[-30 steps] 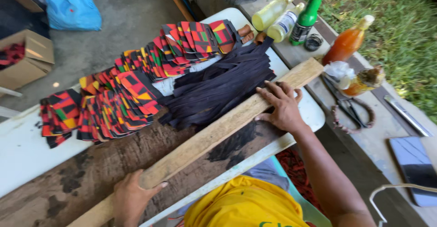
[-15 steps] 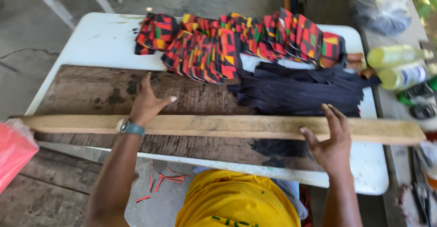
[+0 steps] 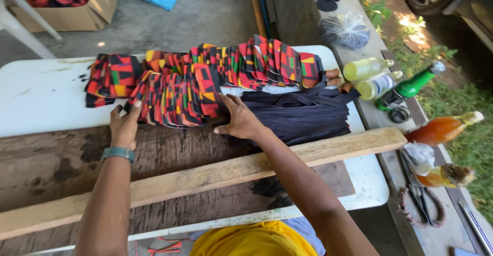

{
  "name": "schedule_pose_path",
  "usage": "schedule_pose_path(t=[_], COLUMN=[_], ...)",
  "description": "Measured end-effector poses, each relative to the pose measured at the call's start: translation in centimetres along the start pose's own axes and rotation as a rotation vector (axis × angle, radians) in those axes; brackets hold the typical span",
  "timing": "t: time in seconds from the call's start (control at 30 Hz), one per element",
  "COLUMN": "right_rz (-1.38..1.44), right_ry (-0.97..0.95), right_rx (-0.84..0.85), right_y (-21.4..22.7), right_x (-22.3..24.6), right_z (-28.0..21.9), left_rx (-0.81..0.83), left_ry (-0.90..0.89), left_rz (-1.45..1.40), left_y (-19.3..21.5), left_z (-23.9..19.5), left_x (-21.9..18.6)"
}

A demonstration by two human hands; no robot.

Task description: The person applies a dark adhesive to black fabric strips using a small brush and a wooden guide, then presses the strips flat. They handle multiple strips and colorful patterned fabric pieces on a white table.

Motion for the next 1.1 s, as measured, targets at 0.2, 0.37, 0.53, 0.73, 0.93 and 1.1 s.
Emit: schedule_pose_path(t=[0.2,0.37,0.53,0.73,0.93,1.1], right_rz=[-0.056,-0.057,-0.010,-0.096,0.065,0.026], right_ry=[0.030,0.062,0.021,-0.097,-0.026,0.005], right_rx=[-0.002,0.074,0.082,0.061,0.004,-0.014], right_y=[1.5,1.8,0.7,-2.2,-6.0,-5.7], right_x=[-3.3,-2.2,-2.6,-3.4,-4.9,-4.9], right_z=[1.9,2.4,3.3,6.4,7.6,6.9], left_rx=[0.123,-0.254,-0.300,-0.063,0.104,-0.010], left_ry=[-0.113,-0.433,-0.422,0.044,-0.027,0.004], left_rz=[-0.022,0.392,0.225,0.164,-0.025,-0.274], left_y=[0.6,2.4,2.5,-1.2,-2.8,-2.3], left_z=[0.0,0.4,1.4,1.8,1.2,1.0], left_x=[0.2,-1.6,-2.3,-1.3,-0.8,-1.8])
Point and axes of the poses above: each hand's wrist, its own z-axis towards the middle knuckle, its own y-axis out of the back of the hand, x = y × z, the point moved 5 cm from there along z, towards the middle knuckle
